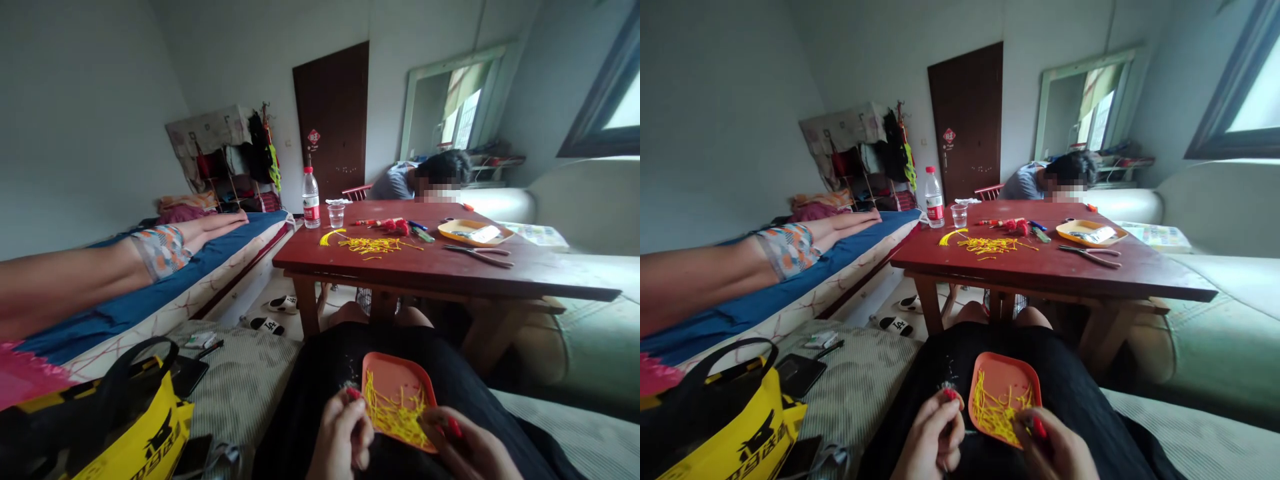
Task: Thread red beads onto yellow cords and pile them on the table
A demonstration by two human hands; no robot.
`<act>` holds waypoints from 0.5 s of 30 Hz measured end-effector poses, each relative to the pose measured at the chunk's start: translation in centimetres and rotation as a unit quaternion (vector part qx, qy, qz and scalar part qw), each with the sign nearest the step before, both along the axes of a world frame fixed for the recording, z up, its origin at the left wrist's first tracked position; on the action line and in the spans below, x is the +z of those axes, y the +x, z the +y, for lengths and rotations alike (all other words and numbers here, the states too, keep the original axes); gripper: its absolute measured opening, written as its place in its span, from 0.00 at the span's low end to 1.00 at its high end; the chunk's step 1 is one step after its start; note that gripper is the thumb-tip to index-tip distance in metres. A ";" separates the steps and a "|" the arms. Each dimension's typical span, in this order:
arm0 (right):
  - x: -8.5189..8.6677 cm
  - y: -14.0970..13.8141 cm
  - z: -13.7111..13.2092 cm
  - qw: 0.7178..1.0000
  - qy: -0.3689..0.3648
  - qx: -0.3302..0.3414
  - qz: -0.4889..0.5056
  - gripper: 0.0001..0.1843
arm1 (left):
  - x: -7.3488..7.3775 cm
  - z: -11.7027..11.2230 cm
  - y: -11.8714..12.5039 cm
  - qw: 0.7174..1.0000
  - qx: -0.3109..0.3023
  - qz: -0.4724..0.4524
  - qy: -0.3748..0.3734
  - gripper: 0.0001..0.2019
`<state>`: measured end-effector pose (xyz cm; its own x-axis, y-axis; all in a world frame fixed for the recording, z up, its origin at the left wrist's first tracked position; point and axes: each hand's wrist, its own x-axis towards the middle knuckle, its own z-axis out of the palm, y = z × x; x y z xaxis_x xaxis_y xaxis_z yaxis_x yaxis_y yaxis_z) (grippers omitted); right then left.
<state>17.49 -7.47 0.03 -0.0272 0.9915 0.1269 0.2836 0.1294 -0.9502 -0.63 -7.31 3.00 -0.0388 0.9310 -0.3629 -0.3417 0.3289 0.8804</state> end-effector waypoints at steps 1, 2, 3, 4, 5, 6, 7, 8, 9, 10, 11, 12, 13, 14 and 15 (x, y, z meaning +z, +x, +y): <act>-0.4 0.9 0.7 0.995 0.050 -0.031 -0.083 0.15 | -0.2 0.7 -0.3 0.999 0.007 0.034 0.019 0.11; -1.0 1.6 1.3 0.984 0.063 -0.049 -0.162 0.16 | -0.4 1.4 -0.6 0.998 0.011 0.057 0.031 0.10; -1.6 2.1 2.0 0.979 0.061 -0.055 -0.185 0.15 | -0.7 2.1 -0.9 0.997 0.011 0.070 0.035 0.09; -2.3 2.4 2.6 0.977 0.062 -0.052 -0.197 0.14 | -1.1 2.8 -1.1 0.997 0.007 0.075 0.035 0.08; -2.9 2.4 3.1 0.975 0.064 -0.043 -0.207 0.14 | -1.5 3.3 -1.2 0.997 0.001 0.076 0.032 0.08; -3.6 2.3 3.4 0.974 0.068 -0.030 -0.213 0.13 | -2.0 3.7 -1.1 0.997 -0.006 0.077 0.030 0.08; -4.1 2.1 3.6 0.972 0.070 -0.021 -0.222 0.12 | -2.4 4.0 -1.0 0.996 -0.013 0.078 0.030 0.08; -4.5 1.8 3.7 0.970 0.074 -0.021 -0.231 0.12 | -2.8 4.1 -0.8 0.996 -0.019 0.079 0.030 0.08; -4.8 1.6 3.6 0.967 0.078 -0.023 -0.240 0.13 | -3.2 4.2 -0.5 0.996 -0.024 0.081 0.030 0.08; -4.9 1.5 3.5 0.965 0.082 -0.028 -0.248 0.13 | -3.5 4.1 -0.3 0.996 -0.029 0.083 0.030 0.08; -4.9 1.5 3.3 0.962 0.087 -0.036 -0.255 0.13 | -3.7 4.0 -0.1 0.995 -0.034 0.085 0.030 0.08; -4.7 1.7 3.1 0.960 0.090 -0.042 -0.260 0.14 | -3.8 3.9 0.1 0.995 -0.038 0.088 0.030 0.08; -4.4 1.9 2.9 0.959 0.090 -0.047 -0.264 0.14 | -3.9 3.8 0.2 0.994 -0.044 0.091 0.029 0.08; -4.1 2.2 2.7 0.958 0.087 -0.050 -0.267 0.14 | -4.0 3.7 0.3 0.994 -0.052 0.094 0.027 0.08; -3.7 2.4 2.6 0.958 0.082 -0.049 -0.270 0.15 | -4.1 3.7 0.4 0.993 -0.062 0.097 0.022 0.08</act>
